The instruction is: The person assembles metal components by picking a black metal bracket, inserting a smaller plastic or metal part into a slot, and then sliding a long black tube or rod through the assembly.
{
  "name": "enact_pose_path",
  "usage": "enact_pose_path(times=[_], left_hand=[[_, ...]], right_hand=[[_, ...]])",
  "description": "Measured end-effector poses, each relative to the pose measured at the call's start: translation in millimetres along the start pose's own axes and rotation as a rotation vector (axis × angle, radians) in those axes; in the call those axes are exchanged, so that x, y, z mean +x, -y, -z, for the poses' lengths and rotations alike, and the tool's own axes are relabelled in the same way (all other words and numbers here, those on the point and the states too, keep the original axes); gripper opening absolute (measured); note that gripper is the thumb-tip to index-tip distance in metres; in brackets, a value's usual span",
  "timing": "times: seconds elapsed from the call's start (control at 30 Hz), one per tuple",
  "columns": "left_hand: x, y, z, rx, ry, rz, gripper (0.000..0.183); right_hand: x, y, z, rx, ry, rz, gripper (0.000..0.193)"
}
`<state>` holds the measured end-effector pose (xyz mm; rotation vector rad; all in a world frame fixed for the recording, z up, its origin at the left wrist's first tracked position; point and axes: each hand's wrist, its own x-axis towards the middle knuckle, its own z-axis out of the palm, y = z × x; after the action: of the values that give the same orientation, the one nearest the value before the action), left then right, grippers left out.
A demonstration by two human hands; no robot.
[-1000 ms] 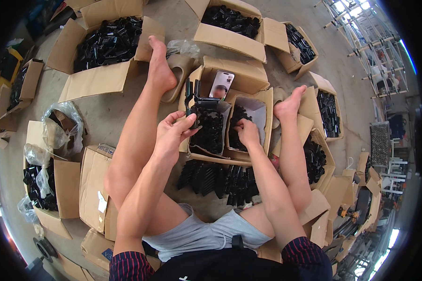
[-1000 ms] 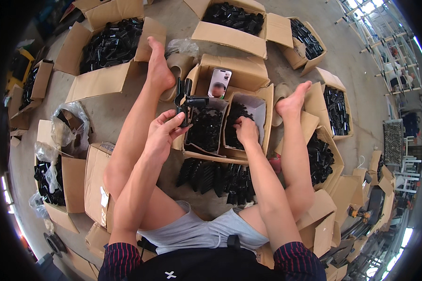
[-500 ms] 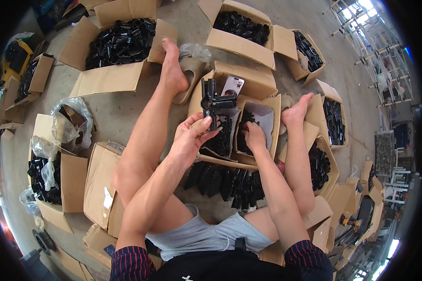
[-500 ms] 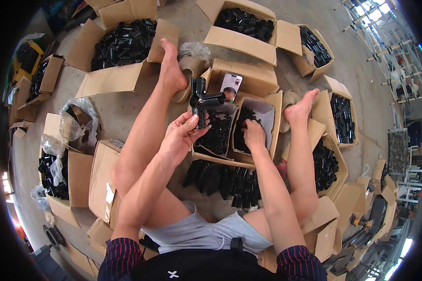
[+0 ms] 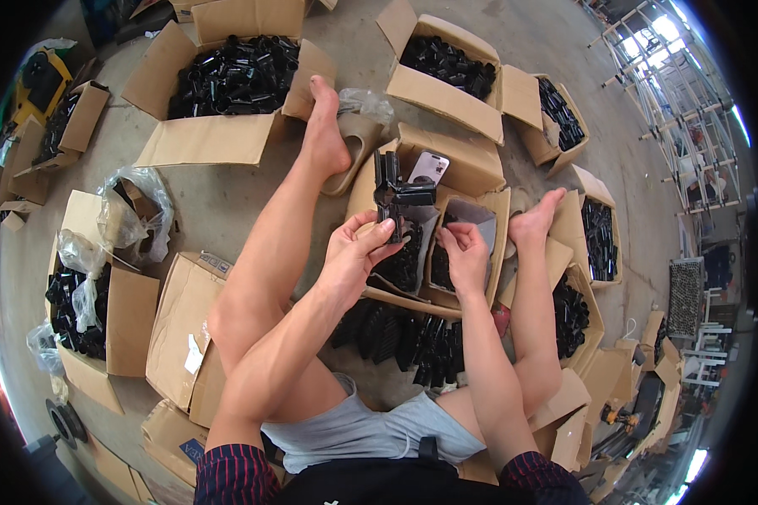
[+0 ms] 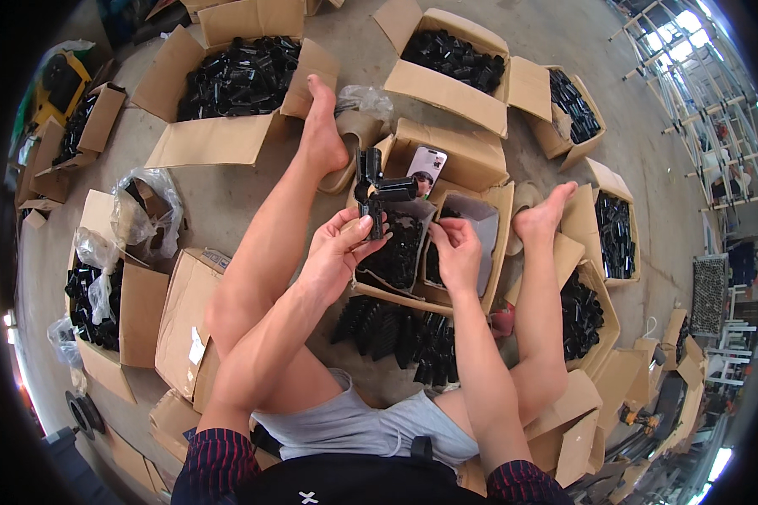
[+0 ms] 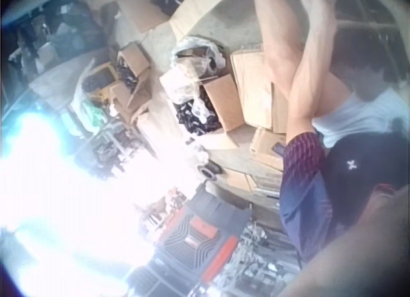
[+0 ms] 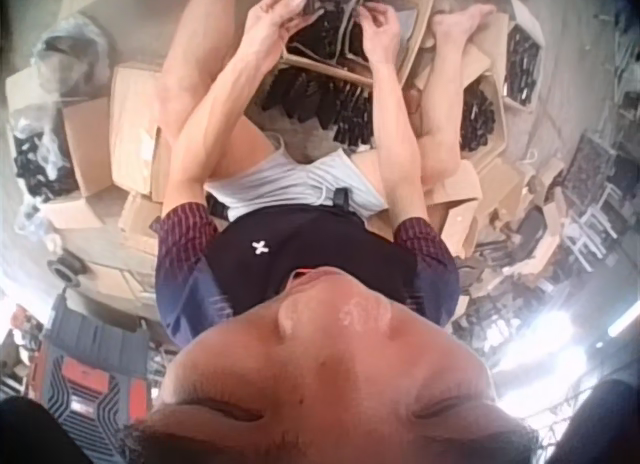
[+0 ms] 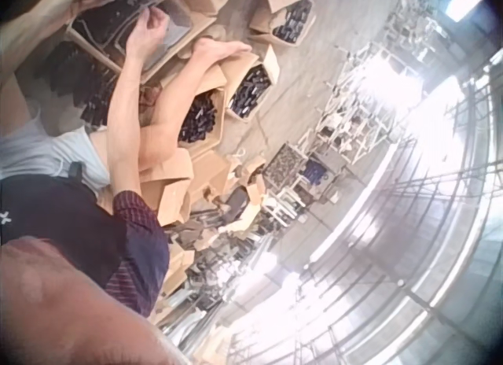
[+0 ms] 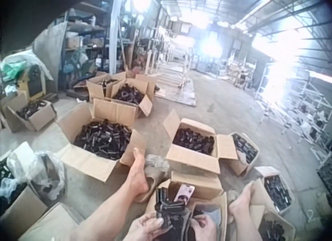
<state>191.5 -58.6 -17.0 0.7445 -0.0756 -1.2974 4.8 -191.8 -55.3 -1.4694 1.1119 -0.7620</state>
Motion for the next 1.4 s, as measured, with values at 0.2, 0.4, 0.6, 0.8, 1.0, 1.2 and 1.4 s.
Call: enact_pose_path(times=[0.2,0.4,0.6,0.8,1.0,1.2,1.4], left_hand=[[-2.6,1.9,-5.0,0.056,0.025,-0.028,0.031],[-2.8,10.4,-8.0,0.067,0.042,-0.071,0.039],[-2.5,15.0,-4.5,0.064,0.016,-0.103,0.039],[-6.3,12.4,-10.4,0.066,-0.013,-0.110,0.033],[-6.1,13.5,-11.2,0.105,-0.022,-0.114,0.034],[-4.5,15.6,-7.5,0.097,-0.022,-0.117,0.035],[-2.8,16.2,-6.0,0.111,-0.033,-0.116,0.040]], right_hand=[[-34.4,82.3,-44.3,0.354,0.095,0.026,0.022],[-40.3,80.1,-66.5,0.427,-0.050,-0.017,0.017],[-42.9,70.4,-73.2,0.394,-0.122,0.021,0.016],[-43.0,65.3,-74.0,0.328,-0.154,0.090,0.016],[-41.6,64.5,-72.7,0.273,-0.176,0.109,0.017],[-40.3,63.6,-77.1,0.252,-0.180,0.121,0.018],[-40.9,65.6,-78.4,0.316,-0.135,0.091,0.020]])
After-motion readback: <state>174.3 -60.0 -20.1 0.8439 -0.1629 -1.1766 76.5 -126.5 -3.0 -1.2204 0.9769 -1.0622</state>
